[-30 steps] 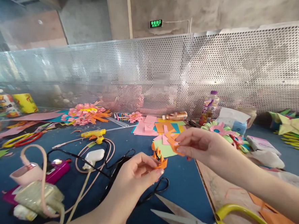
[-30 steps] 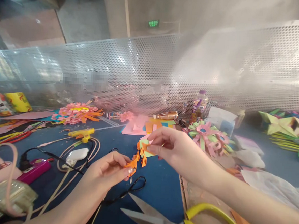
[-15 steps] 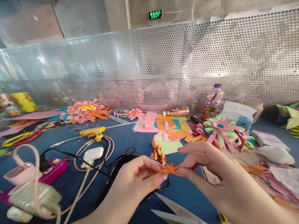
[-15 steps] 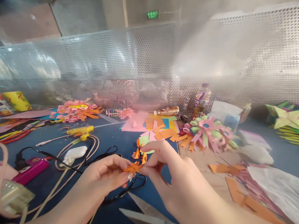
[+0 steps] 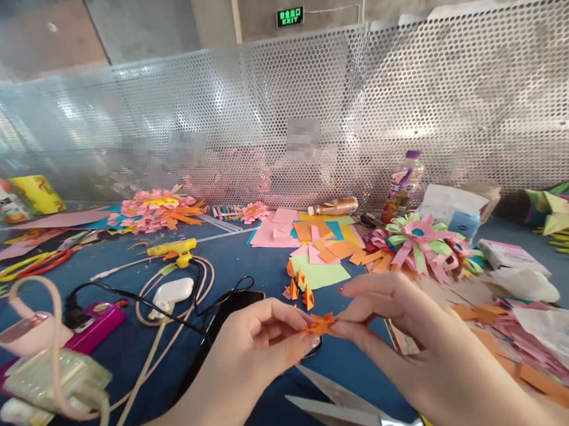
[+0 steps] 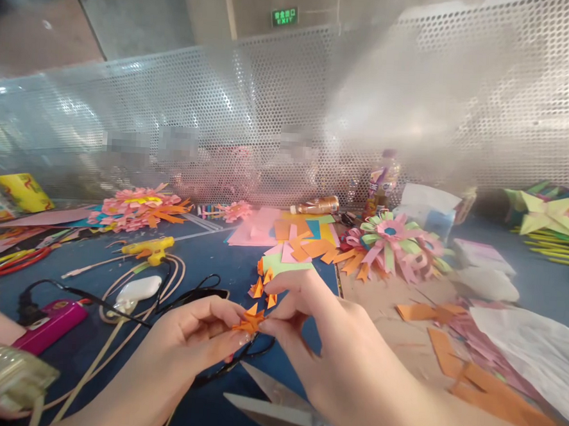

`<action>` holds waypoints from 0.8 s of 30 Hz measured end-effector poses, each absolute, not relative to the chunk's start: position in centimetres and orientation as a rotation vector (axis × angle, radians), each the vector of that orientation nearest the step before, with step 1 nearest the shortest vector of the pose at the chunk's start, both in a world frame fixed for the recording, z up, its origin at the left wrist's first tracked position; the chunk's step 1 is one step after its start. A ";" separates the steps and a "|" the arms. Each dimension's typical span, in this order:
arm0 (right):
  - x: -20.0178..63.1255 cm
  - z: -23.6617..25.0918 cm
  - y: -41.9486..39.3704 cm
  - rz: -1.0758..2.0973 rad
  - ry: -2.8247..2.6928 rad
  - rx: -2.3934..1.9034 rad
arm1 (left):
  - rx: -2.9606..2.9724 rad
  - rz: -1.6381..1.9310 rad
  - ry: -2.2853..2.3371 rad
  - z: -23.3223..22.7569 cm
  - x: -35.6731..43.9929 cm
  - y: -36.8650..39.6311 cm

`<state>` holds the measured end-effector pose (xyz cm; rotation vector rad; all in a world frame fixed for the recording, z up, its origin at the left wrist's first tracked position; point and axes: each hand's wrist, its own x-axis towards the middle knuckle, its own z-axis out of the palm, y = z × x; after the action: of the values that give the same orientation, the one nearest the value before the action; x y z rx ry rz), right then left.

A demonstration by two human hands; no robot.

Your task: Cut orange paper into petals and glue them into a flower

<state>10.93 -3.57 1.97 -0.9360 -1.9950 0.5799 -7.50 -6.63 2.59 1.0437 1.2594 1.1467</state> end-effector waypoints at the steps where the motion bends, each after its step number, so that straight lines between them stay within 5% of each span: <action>1: 10.9 1.9 -3.6 0.577 -1.992 -0.930 | 1.053 1.131 1.252 2.5 -7.6 -6.5; 24: 10.5 0.7 -4.1 0.478 -1.933 -0.855 | 1.010 1.141 1.298 2.4 -7.2 -7.0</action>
<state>10.47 -4.12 0.75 -0.8547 -1.9328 0.4776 -7.21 -6.98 2.41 1.0102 1.2977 1.1413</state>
